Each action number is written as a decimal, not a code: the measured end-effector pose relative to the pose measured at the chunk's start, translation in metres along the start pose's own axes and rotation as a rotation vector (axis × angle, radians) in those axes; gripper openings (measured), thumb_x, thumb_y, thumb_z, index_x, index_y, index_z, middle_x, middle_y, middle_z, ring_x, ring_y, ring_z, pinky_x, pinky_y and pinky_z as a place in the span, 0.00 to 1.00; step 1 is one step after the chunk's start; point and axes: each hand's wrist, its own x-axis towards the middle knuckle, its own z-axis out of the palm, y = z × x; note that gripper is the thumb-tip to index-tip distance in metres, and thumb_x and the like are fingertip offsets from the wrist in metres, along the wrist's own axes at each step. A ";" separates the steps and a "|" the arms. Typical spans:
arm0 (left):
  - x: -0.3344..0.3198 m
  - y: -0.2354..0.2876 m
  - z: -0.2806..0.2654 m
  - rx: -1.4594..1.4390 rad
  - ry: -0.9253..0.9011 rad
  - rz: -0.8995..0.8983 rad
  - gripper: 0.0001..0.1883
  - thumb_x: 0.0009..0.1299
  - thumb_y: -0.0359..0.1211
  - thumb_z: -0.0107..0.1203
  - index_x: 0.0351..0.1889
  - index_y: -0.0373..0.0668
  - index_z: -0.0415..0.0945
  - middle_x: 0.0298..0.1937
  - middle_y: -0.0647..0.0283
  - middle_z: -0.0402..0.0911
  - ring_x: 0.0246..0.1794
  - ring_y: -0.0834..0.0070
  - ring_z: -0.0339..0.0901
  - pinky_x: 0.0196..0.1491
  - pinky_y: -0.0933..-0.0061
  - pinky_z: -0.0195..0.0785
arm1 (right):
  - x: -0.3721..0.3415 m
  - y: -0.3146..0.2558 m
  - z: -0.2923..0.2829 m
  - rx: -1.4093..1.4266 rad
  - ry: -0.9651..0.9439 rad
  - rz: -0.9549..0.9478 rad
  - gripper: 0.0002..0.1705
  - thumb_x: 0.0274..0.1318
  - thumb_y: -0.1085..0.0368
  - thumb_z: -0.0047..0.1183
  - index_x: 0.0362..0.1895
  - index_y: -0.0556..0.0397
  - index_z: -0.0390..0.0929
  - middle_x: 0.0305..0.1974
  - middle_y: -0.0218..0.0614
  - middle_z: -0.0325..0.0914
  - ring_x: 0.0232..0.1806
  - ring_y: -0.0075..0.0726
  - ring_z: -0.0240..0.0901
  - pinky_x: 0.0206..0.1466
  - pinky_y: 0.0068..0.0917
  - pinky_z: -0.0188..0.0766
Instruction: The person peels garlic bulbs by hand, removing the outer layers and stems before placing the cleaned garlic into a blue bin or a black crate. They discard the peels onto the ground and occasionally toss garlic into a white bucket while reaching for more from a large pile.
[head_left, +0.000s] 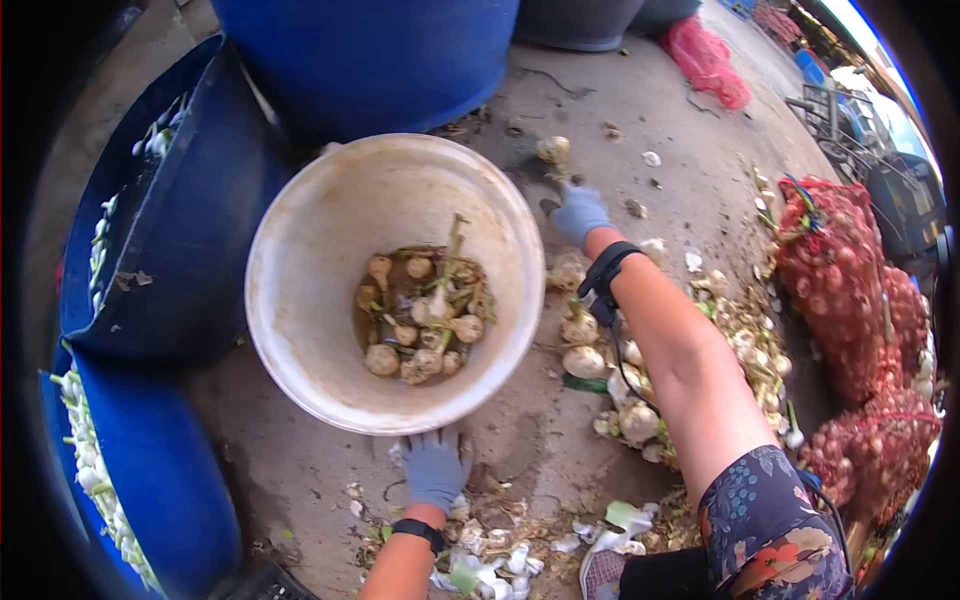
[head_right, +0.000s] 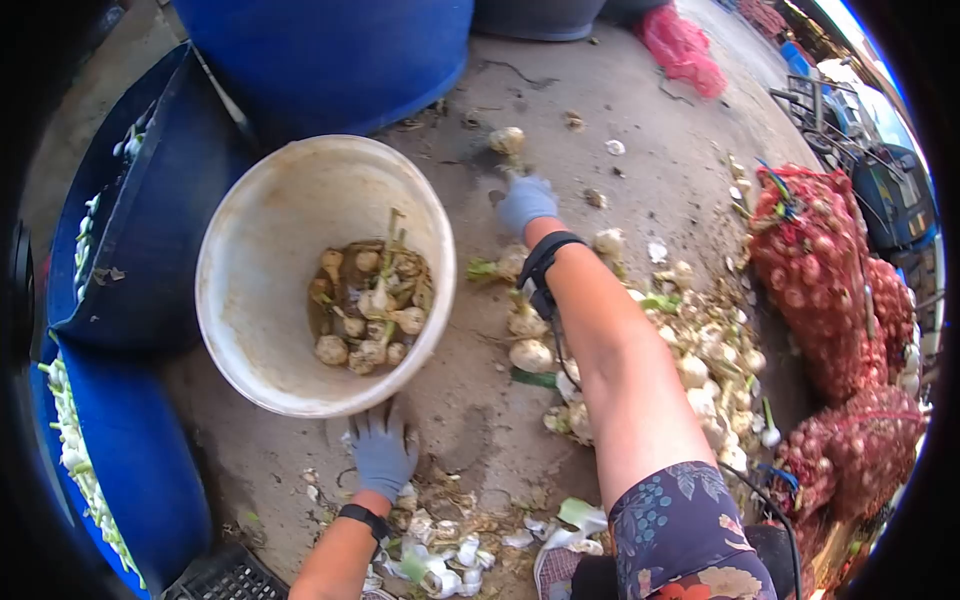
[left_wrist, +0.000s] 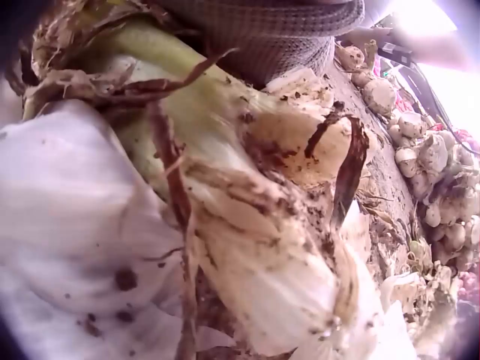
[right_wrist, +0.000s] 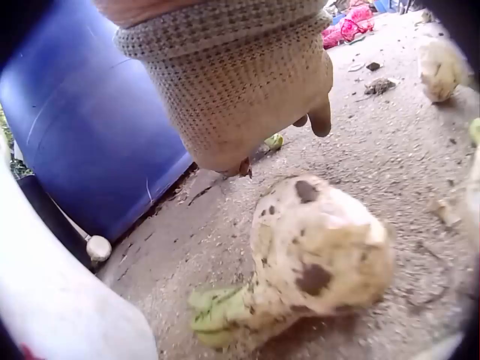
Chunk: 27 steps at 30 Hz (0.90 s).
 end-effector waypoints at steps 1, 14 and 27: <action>-0.002 0.000 0.000 -0.001 -0.055 -0.020 0.28 0.61 0.43 0.54 0.59 0.45 0.69 0.60 0.46 0.64 0.62 0.41 0.59 0.65 0.37 0.47 | 0.015 -0.002 0.003 0.014 -0.007 -0.023 0.32 0.57 0.47 0.51 0.66 0.32 0.65 0.59 0.53 0.67 0.63 0.58 0.62 0.62 0.47 0.64; 0.001 -0.001 0.000 0.010 0.028 0.011 0.31 0.58 0.41 0.57 0.62 0.46 0.67 0.61 0.48 0.63 0.63 0.44 0.57 0.67 0.38 0.46 | -0.078 0.025 0.023 0.087 -0.166 -0.545 0.19 0.58 0.55 0.49 0.51 0.46 0.81 0.55 0.51 0.73 0.51 0.59 0.73 0.58 0.41 0.69; -0.010 -0.019 -0.111 0.206 -0.431 0.108 0.21 0.61 0.38 0.56 0.53 0.46 0.74 0.59 0.55 0.71 0.63 0.54 0.65 0.60 0.54 0.64 | -0.358 0.015 -0.012 -0.370 -0.502 -0.841 0.13 0.45 0.62 0.53 0.37 0.44 0.84 0.35 0.44 0.81 0.39 0.47 0.80 0.38 0.38 0.73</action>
